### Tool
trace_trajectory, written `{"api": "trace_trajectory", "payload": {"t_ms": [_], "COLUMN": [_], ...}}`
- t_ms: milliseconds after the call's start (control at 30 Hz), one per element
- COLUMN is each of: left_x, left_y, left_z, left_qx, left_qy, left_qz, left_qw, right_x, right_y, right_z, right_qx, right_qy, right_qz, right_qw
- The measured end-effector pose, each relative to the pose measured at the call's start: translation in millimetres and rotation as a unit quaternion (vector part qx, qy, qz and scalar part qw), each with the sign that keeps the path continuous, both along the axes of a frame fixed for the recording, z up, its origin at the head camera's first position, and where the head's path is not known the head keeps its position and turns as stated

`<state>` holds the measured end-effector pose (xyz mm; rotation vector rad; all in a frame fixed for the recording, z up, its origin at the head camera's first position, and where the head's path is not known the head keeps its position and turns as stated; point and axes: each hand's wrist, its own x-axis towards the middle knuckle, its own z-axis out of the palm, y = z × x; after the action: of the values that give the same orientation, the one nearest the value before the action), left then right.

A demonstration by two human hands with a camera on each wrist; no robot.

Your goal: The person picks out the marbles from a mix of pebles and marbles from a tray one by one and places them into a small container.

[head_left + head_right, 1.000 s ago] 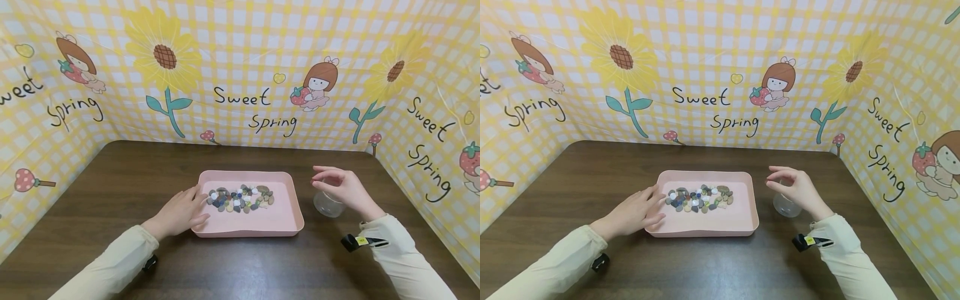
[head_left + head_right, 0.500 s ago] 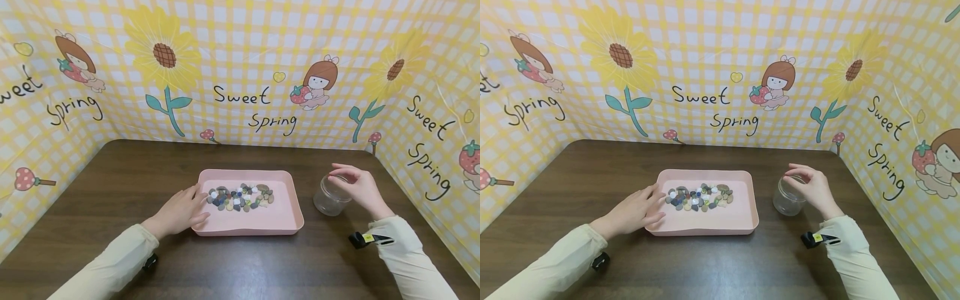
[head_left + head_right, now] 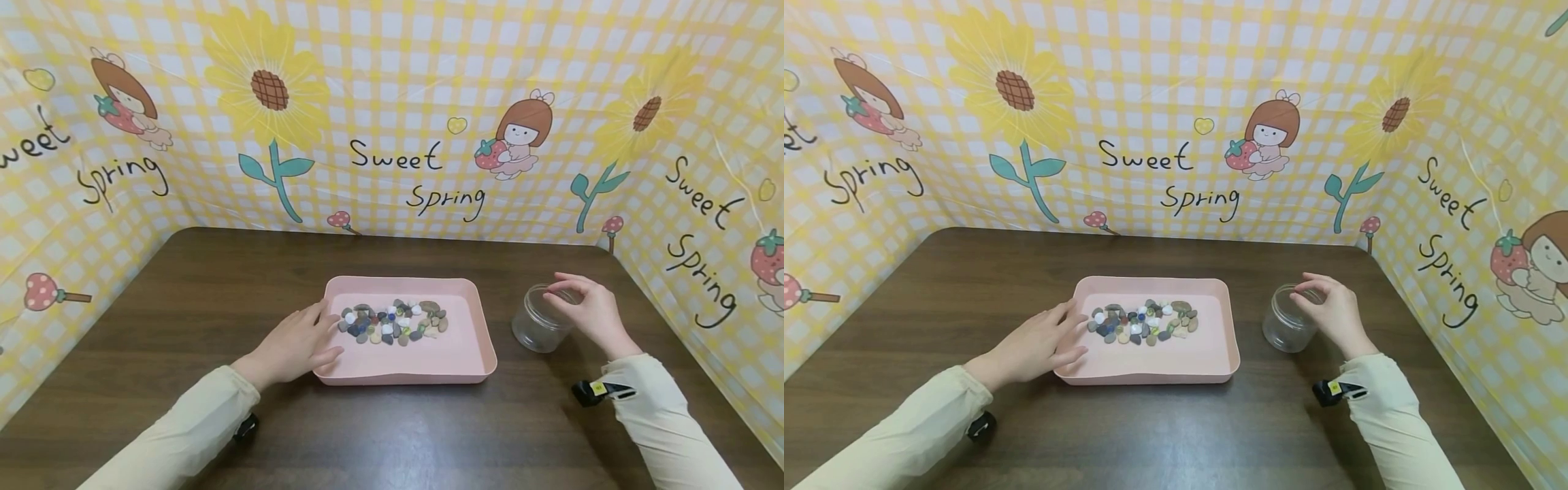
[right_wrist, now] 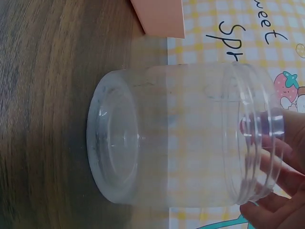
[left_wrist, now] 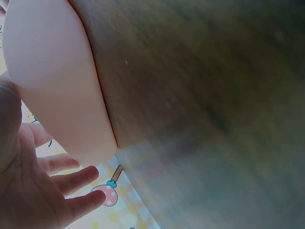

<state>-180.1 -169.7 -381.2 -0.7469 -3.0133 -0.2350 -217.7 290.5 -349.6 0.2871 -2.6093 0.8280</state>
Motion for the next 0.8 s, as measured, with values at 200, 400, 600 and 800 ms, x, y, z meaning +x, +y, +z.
{"api": "trace_trajectory", "payload": {"t_ms": [200, 400, 600, 800], "left_x": [0.2, 0.1, -0.6, -1.2], "left_y": [0.1, 0.1, -0.5, -0.9], "left_z": [0.2, -0.2, -0.2, -0.5], "left_qx": [0.002, 0.002, -0.003, -0.005], "left_qy": [0.0, 0.003, 0.002, 0.001], "left_qz": [0.0, -0.001, -0.002, -0.003], "left_qw": [1.0, 1.0, 1.0, 1.0], "right_x": [-1.0, -3.2, -4.3, -5.0], "right_y": [1.2, 2.3, 2.7, 2.9], "right_z": [-1.0, -2.2, -1.8, -1.3], "right_qx": [-0.005, 0.002, 0.004, 0.014], "right_qy": [-0.033, -0.046, -0.057, -0.057], "right_qz": [0.002, -0.001, 0.0, -0.009], "right_qw": [0.9994, 0.9989, 0.9983, 0.9982]}}
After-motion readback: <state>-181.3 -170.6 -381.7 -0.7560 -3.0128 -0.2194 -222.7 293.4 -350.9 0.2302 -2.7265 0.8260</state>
